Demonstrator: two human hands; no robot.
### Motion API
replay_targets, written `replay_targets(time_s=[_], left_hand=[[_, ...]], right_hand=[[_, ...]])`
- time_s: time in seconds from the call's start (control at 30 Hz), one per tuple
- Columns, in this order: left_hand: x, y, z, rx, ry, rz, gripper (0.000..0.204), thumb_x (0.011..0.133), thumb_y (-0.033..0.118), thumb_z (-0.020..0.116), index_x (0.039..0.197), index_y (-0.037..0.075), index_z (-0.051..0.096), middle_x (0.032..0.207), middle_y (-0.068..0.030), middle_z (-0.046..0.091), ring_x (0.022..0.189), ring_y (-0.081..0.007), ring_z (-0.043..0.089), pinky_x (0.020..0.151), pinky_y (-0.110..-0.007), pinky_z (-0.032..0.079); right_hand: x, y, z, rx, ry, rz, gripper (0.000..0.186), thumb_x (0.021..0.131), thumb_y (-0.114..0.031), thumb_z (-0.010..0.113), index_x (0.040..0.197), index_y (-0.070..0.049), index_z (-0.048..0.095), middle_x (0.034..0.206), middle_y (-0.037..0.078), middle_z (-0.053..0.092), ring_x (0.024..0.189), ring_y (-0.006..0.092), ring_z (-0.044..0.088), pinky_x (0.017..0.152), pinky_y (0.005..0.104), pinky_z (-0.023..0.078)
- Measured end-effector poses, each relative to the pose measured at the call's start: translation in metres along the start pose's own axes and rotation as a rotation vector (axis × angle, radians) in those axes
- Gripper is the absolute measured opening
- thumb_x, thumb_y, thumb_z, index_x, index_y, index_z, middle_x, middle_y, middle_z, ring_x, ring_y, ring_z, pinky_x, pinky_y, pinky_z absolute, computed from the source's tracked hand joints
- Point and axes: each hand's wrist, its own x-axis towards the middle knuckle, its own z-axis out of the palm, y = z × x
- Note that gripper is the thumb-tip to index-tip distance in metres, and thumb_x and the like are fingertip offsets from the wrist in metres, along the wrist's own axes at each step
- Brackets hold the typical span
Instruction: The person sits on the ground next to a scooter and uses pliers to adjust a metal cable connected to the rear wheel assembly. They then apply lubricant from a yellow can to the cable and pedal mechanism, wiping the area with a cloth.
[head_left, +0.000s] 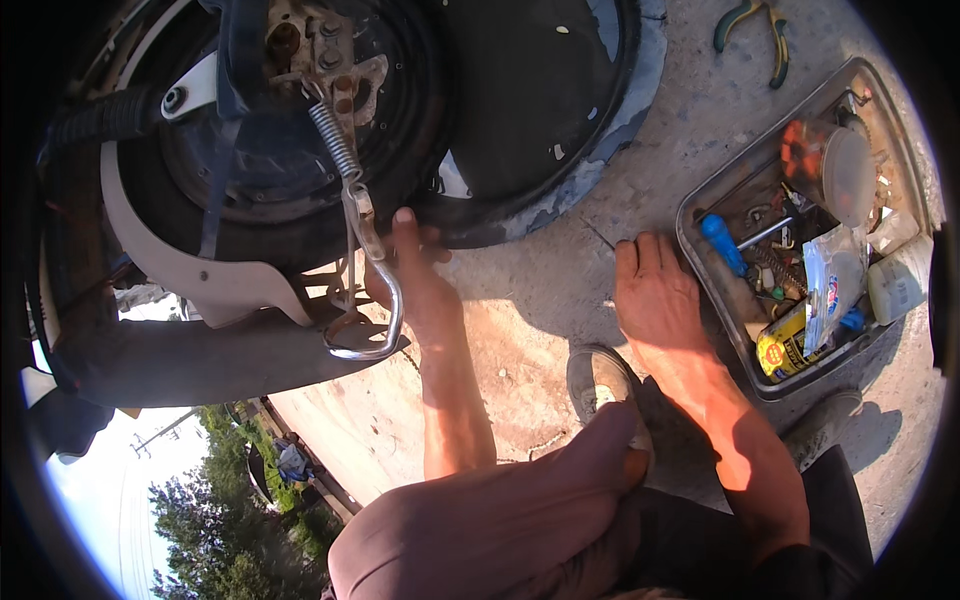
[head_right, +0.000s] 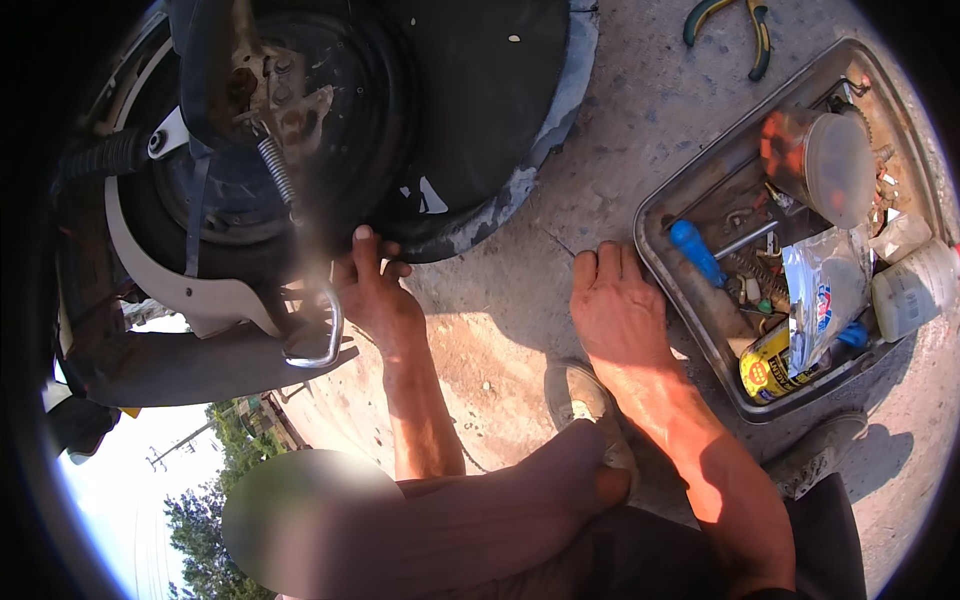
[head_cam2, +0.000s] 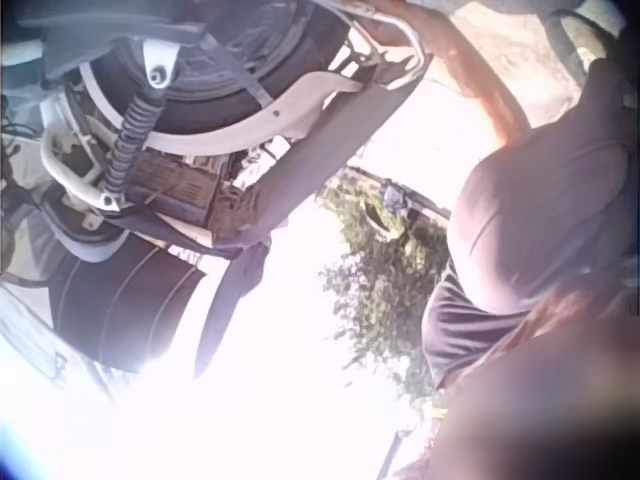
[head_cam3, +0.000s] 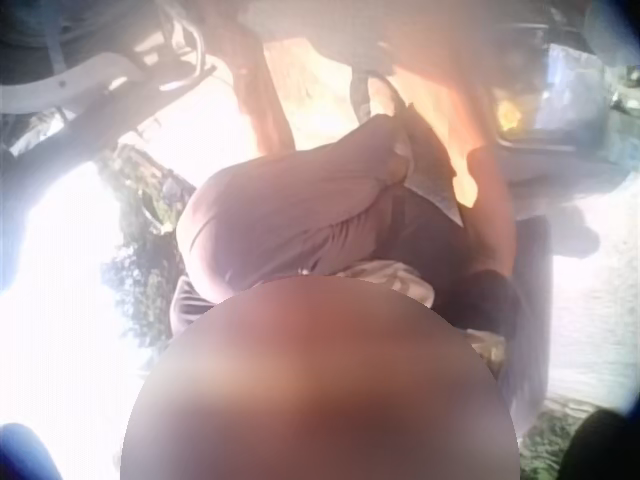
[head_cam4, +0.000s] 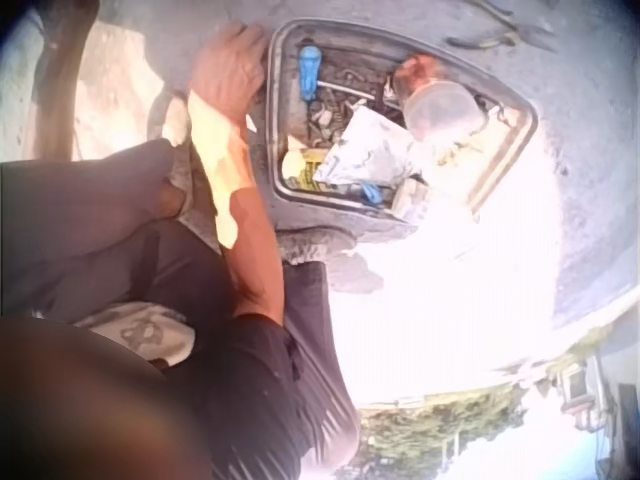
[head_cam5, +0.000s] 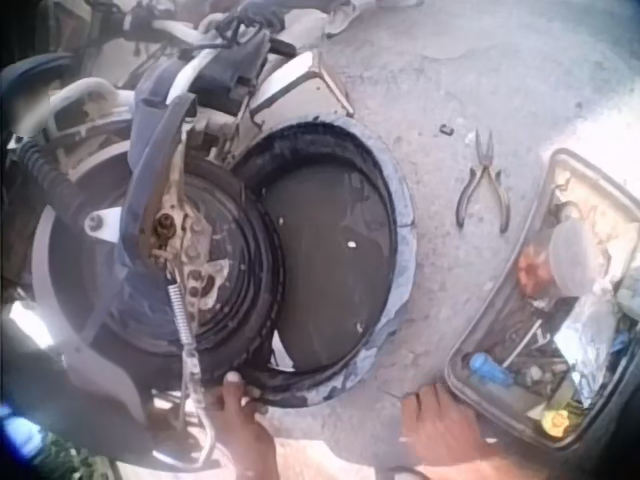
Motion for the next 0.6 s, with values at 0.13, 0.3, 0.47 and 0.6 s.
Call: replay_targets(time_s=[0.13,0.3,0.47,0.6], left_hand=[[0.001,0.000,0.000,0.015,0.011,-0.011,0.023,0.101,0.021,0.072,0.096,0.000,0.064,0.090,-0.0071,0.066,0.075,-0.0148,0.063,0.053,-0.025,0.045],[-0.005,0.004,0.004,0.019,0.037,-0.028,0.024,0.100,0.021,0.073,0.095,0.000,0.065,0.089,-0.0077,0.066,0.075,-0.0151,0.063,0.053,-0.026,0.045],[-0.002,0.006,0.008,0.022,0.057,-0.056,0.024,0.100,0.021,0.072,0.095,-0.001,0.064,0.089,-0.0085,0.066,0.072,-0.0160,0.063,0.052,-0.026,0.045],[-0.005,0.013,0.003,0.045,0.063,-0.029,0.036,0.098,0.031,0.076,0.088,-0.001,0.060,0.079,-0.0115,0.067,0.063,-0.0165,0.057,0.059,-0.030,0.046]], right_hand=[[-0.011,-0.041,-0.032,0.646,-0.258,0.084,0.032,0.091,-0.004,0.063,0.121,0.001,0.053,0.112,0.025,0.057,0.088,0.0471,0.068,0.076,0.0546,0.057],[0.003,-0.086,-0.048,0.775,-0.379,-0.019,0.030,0.092,-0.002,0.062,0.119,0.007,0.053,0.115,0.029,0.055,0.079,0.0455,0.072,0.066,0.0493,0.062],[0.012,-0.106,-0.086,0.655,-0.451,-0.143,0.032,0.093,-0.001,0.059,0.123,0.007,0.056,0.108,0.027,0.060,0.082,0.0454,0.071,0.073,0.0503,0.061],[0.011,-0.079,-0.086,0.937,-0.097,-0.005,0.039,0.095,-0.001,0.058,0.134,0.001,0.060,0.100,0.020,0.062,0.081,0.0402,0.069,0.071,0.0484,0.057]])
